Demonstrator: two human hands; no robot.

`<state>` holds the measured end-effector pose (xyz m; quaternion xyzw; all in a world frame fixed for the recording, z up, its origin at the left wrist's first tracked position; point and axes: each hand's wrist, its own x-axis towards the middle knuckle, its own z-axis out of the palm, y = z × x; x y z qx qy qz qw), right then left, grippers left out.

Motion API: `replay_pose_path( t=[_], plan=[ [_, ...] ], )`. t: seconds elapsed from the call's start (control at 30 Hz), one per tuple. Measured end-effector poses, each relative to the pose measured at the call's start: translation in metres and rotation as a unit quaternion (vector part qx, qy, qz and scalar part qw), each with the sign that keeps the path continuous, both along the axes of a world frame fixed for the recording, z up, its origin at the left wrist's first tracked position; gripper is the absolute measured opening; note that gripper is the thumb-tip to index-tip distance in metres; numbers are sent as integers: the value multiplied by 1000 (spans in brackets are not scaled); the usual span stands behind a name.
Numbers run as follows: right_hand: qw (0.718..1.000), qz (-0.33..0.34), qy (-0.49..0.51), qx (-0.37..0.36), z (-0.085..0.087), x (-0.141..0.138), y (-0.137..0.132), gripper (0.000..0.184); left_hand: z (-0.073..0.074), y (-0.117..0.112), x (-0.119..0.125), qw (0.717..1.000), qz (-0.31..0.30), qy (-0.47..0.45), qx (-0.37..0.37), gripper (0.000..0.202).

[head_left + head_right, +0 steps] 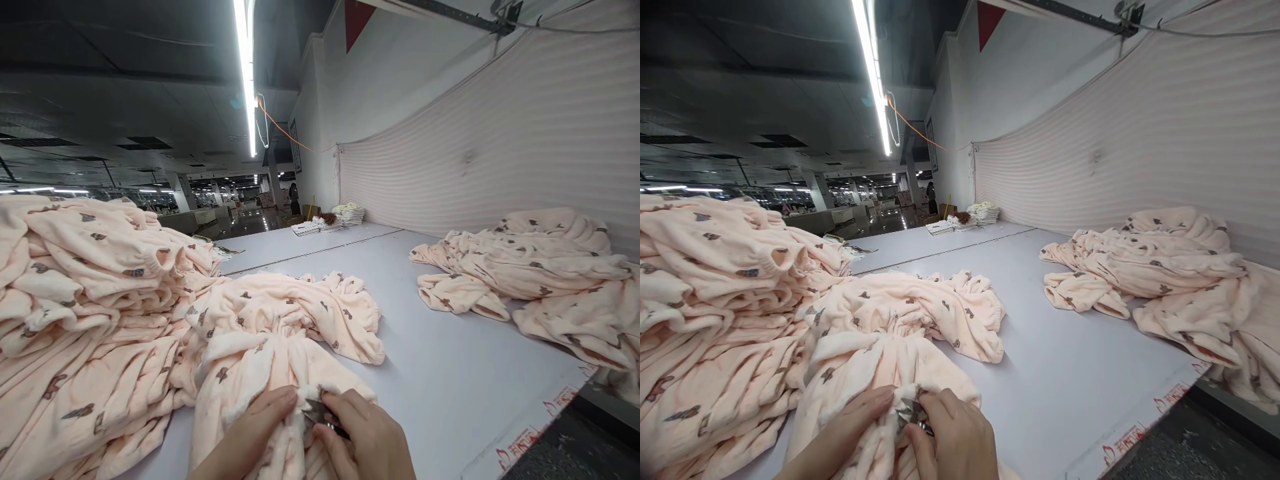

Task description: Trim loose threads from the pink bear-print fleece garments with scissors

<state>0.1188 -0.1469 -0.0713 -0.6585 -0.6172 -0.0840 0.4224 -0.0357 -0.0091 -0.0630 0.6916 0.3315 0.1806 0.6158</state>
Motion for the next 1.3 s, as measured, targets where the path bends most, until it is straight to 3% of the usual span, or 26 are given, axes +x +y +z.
replay_pose_path(
  t=[0.13, 0.3, 0.43, 0.53, 0.63, 0.7, 0.8, 0.87, 0.93, 1.0, 1.1, 1.17, 1.2, 1.3],
  plan=[
    [997, -34, 69, 0, -2, 0, 2, 21, 13, -6, 1, 999, -29, -12, -1, 38],
    [991, 3, 137, 6, -15, 6, 1, 21, 29, -15, 4, 992, -75, -60, -80, 35],
    [989, -7, 147, 10, -17, 6, 2, 19, 27, -15, 5, 982, -68, -87, -156, 36],
    [986, -5, 165, 16, -15, 3, 5, 17, 22, -14, 5, 980, -76, -80, -165, 39],
    [985, -1, 171, 37, -15, 2, 5, 18, 21, -17, 5, 994, -64, -42, -76, 42],
    [975, -1, 217, 45, -18, 7, 1, 22, 25, -19, 2, 999, -30, -7, 38, 36],
    [948, -50, 311, 35, -25, 20, -7, 23, 39, -15, -7, 968, 100, -37, 228, 29],
    [928, -86, 363, 13, -31, 28, -12, 25, 47, -8, -10, 949, 163, -75, 258, 32],
    [905, -73, 418, -3, -36, 32, -13, 29, 50, -4, -4, 963, 128, -51, 232, 36],
    [879, -18, 477, 2, -37, 31, -11, 31, 46, -8, 13, 972, 21, 39, 230, 38],
    [846, 51, 530, 16, -36, 26, -8, 28, 35, -25, 46, 928, -118, 168, 310, 27],
    [845, 50, 531, 23, -38, 26, -11, 27, 31, -32, 59, 908, -152, 174, 349, 13],
    [848, 37, 528, 30, -40, 28, -13, 27, 32, -32, 59, 912, -154, 150, 349, 15],
    [845, -20, 531, 55, -51, 34, -23, 27, 43, -12, 37, 952, -129, 53, 272, 18]
  ],
)
